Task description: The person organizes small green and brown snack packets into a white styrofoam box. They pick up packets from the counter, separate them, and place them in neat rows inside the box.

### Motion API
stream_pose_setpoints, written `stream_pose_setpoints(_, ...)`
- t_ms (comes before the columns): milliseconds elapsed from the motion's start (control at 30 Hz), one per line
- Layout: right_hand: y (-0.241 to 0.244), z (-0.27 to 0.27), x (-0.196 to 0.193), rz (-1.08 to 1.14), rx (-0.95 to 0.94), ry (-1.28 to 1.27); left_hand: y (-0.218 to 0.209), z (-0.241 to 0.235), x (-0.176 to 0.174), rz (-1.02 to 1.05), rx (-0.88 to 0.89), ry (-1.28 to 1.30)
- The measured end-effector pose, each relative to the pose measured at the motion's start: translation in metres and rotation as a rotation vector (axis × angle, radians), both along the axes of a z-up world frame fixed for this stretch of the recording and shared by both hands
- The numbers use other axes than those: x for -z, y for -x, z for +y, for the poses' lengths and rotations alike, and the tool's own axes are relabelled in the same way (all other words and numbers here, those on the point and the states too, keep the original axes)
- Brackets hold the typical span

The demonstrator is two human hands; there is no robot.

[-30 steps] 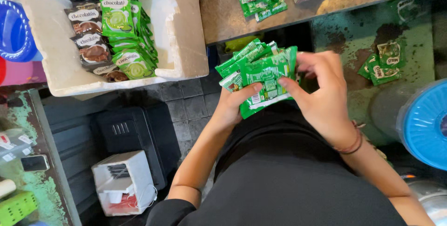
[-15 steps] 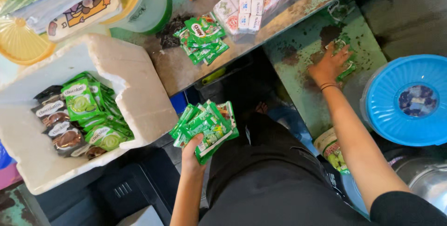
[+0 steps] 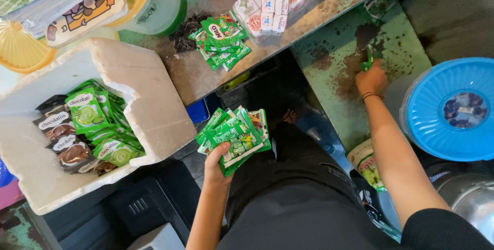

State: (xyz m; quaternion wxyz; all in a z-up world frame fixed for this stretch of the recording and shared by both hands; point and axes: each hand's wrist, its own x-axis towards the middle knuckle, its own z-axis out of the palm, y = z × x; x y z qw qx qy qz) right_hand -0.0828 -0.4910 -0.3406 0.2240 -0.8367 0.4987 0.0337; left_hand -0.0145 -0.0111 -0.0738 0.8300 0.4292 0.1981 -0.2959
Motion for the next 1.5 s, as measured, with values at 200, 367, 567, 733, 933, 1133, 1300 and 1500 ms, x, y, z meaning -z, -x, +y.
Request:
stream_pose_setpoints(200, 0.018, 0.029, -0.102, -0.822, 0.222, -1.347, -0.016, -0.029, -0.037, 0.031, 0.071, 0.258)
stream_pose_setpoints(367, 0.035, 0.102, -0.216, -0.72, -0.174, -1.602, -0.017, -0.051, -0.043, -0.082, 0.246, 0.549)
stream_pose_setpoints(567, 0.029, 0.131, -0.297, -0.498, -0.504, -1.52, -0.005, -0.029, -0.018, -0.072, 0.297, 0.574)
stream_pose_setpoints(733, 0.033, 0.122, -0.321, -0.614, -0.488, -1.554, -0.001, -0.019, -0.018, -0.113, 0.245, 0.574)
stream_pose_setpoints(933, 0.034, 0.129, -0.33, -0.826, -0.153, -1.968, -0.002, -0.022, -0.041, -0.159, 0.11, 0.644)
stream_pose_setpoints(1133, 0.045, 0.134, -0.351, -0.794, -0.323, -1.668, -0.004, -0.024, -0.053, -0.163, 0.037, 0.536)
stream_pose_setpoints(1300, 0.06, 0.136, -0.354, -0.874, -0.236, -1.711, -0.006, -0.024, -0.055, -0.164, 0.039, 0.544)
stream_pose_setpoints(1500, 0.055, 0.141, -0.361, -0.817, 0.033, -1.558, -0.008, -0.025, -0.063, -0.213, 0.05, 0.469)
